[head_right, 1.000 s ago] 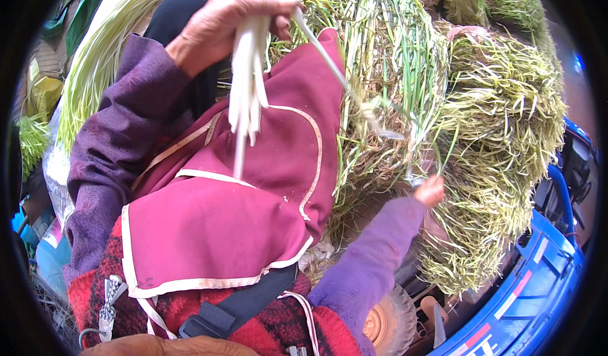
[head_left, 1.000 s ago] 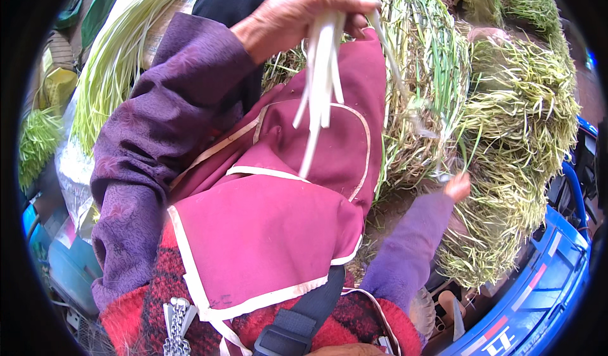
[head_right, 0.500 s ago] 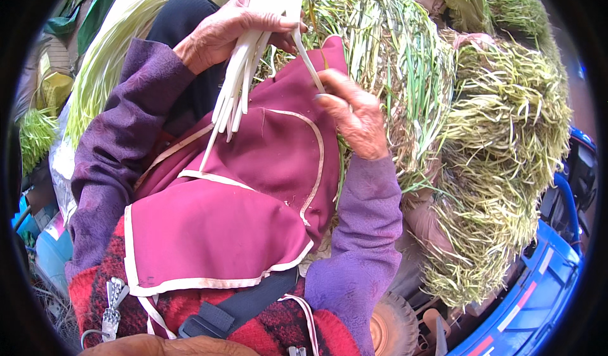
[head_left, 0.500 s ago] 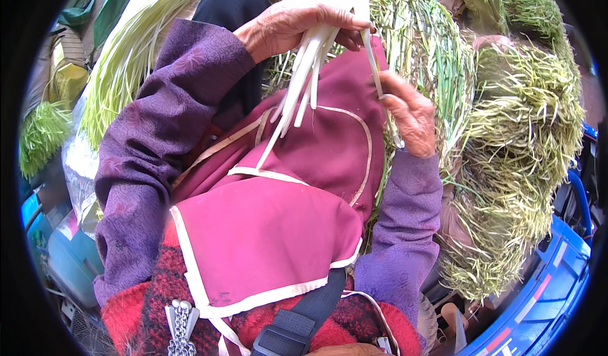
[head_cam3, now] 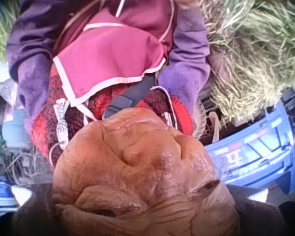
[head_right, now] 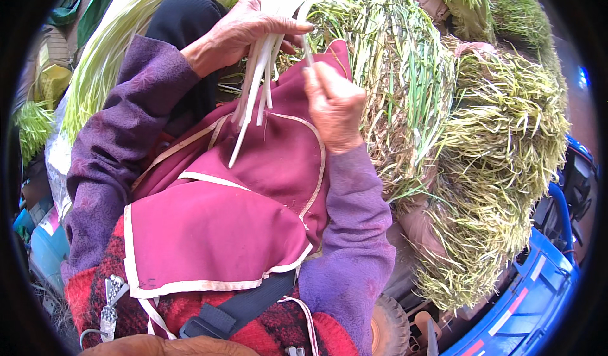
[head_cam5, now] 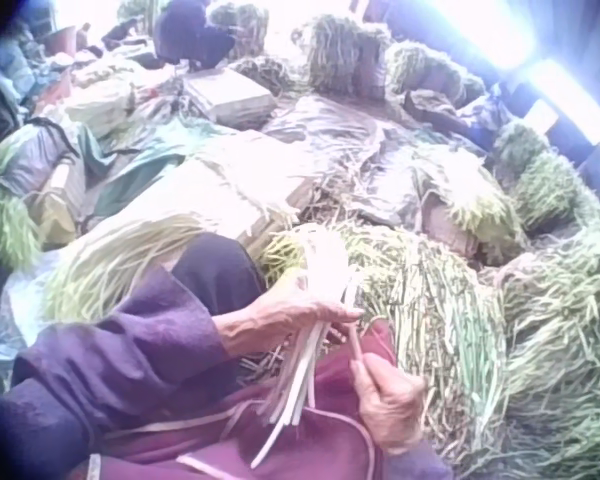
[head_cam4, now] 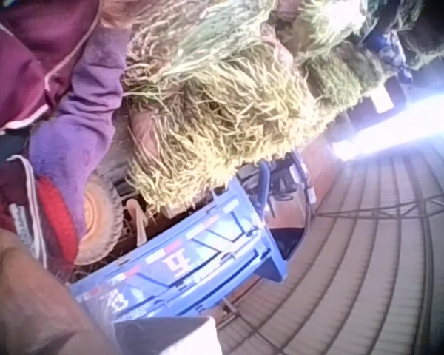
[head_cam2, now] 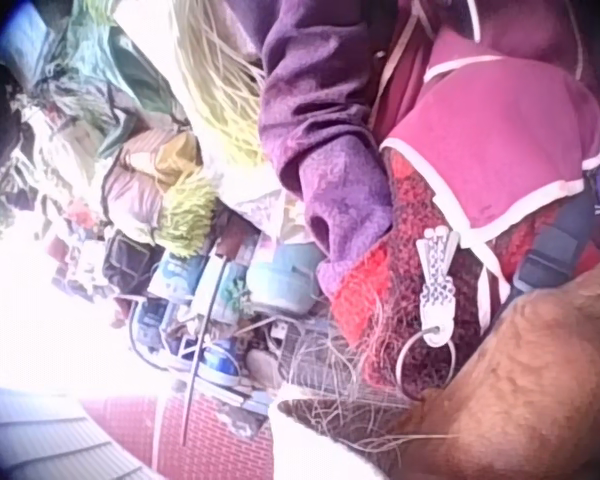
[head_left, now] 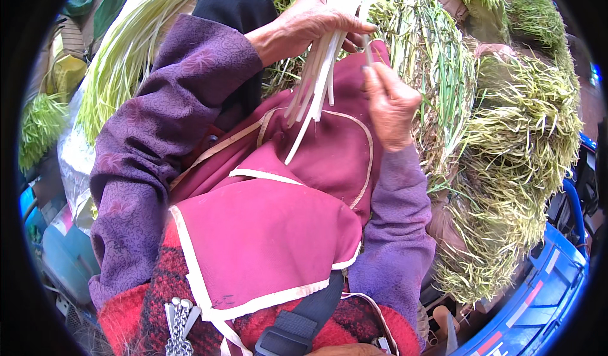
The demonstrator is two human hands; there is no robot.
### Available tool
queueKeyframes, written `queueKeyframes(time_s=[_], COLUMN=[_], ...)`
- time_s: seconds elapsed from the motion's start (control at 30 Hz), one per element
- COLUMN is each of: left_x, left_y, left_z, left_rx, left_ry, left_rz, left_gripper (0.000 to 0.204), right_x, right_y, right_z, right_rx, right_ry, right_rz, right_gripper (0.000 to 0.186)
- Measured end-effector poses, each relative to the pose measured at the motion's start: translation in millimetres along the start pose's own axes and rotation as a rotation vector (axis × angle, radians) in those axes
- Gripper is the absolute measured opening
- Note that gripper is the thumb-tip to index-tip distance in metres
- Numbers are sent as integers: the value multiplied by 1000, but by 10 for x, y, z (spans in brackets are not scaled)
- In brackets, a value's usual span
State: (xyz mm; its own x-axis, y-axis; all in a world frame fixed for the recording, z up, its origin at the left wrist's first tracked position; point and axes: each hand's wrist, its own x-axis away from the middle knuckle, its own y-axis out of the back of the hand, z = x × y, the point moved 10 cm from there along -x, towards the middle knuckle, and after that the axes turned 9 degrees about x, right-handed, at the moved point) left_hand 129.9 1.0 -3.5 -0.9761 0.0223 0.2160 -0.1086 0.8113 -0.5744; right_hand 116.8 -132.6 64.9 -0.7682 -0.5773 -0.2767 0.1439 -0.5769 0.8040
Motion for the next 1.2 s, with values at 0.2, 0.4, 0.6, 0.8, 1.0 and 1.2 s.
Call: queueKeyframes(time_s=[0.2, 0.4, 0.6, 0.8, 1.0, 1.2], left_x=[24, -29, -118, -105, -98, -75], left_y=[70, 221, 342, 358, 374, 358], left_z=[-212, -339, -271, -339, -377, -418], left_rx=[154, 270, 287, 314, 330, 354], left_ry=[-205, -293, -215, -199, -183, -177], left_rz=[-23, -91, -225, -194, -195, -174], left_gripper=[20, 13, 11, 11, 11, 11], right_x=[72, 517, 688, 779, 1083, 1877], right_y=[-101, 243, 461, 649, 839, 1661], right_z=[-143, -579, -383, -43, 231, -244], right_rx=[-98, -346, -238, -194, -28, -328], right_ry=[-84, -417, -241, -71, 50, -170], right_rz=[194, 273, 249, 183, 74, -130], right_gripper=[9, 29, 42, 31, 15, 16])
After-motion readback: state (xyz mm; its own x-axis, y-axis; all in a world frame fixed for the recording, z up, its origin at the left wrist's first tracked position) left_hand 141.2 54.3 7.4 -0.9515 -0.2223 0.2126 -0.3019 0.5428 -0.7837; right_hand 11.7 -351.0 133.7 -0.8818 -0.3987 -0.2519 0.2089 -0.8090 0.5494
